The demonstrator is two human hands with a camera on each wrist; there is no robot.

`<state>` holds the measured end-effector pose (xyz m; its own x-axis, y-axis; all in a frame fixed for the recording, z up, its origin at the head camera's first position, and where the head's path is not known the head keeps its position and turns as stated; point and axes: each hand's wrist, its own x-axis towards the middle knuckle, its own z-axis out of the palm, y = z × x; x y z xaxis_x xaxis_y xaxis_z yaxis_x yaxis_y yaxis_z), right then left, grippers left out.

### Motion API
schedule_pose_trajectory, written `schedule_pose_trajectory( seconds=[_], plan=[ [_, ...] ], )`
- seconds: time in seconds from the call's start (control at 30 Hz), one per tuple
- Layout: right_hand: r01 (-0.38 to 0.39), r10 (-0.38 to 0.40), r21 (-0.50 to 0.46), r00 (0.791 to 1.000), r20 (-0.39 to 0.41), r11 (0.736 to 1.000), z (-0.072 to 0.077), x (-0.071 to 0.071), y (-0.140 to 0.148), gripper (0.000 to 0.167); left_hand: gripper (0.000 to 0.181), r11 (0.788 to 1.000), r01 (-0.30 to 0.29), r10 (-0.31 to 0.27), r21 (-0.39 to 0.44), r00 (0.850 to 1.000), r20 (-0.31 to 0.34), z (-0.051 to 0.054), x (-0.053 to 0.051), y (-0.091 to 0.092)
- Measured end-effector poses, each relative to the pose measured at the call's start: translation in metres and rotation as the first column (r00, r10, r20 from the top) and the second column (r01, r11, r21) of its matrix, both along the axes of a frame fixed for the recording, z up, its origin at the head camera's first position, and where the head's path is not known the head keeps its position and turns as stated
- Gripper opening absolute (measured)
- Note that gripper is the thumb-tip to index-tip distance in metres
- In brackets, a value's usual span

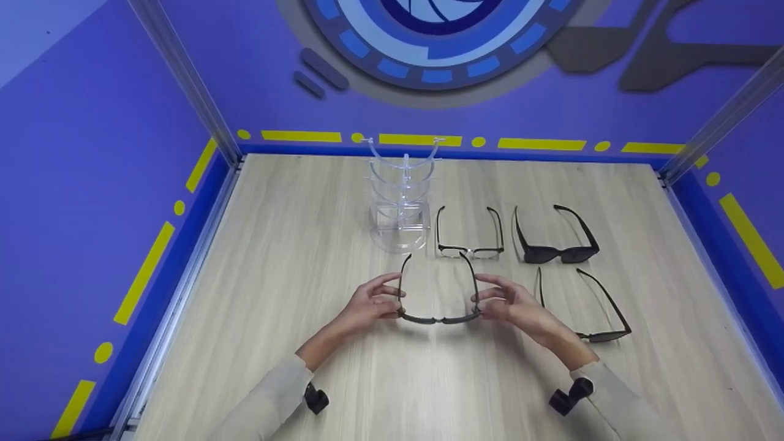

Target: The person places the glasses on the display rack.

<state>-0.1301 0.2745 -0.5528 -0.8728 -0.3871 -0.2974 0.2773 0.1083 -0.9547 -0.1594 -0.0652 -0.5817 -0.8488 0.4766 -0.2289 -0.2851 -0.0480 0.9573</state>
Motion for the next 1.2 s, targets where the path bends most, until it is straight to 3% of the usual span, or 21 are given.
schedule_pose_trajectory(
  seconds=[0.23, 0.5, 0.8, 1.2],
  plan=[
    [-0.013, 0.013, -0.019, 1.0, 0.0, 1.0, 0.004, -0.009, -0.003, 0.073, 0.067, 1.0, -0.006, 0.006, -0.012, 1.0, -0.018, 0.007, -0.005, -0.006],
    [-0.012, 0.012, -0.035, 1.0, 0.012, 0.999, 0.006, -0.019, -0.008, 0.07, 0.067, 1.0, -0.027, 0.027, -0.002, 1.0, -0.005, 0.012, -0.011, -0.01],
    [-0.006, 0.007, -0.046, 1.0, 0.03, 0.999, 0.009, -0.03, -0.012, 0.07, 0.071, 0.998, -0.064, 0.064, -0.006, 0.997, 0.052, 0.016, -0.016, -0.013],
    [0.017, -0.014, -0.057, 0.999, 0.051, 0.998, 0.016, -0.044, -0.018, 0.069, 0.071, 0.994, -0.108, 0.109, -0.014, 0.993, 0.048, 0.023, -0.026, -0.017]
  ],
)
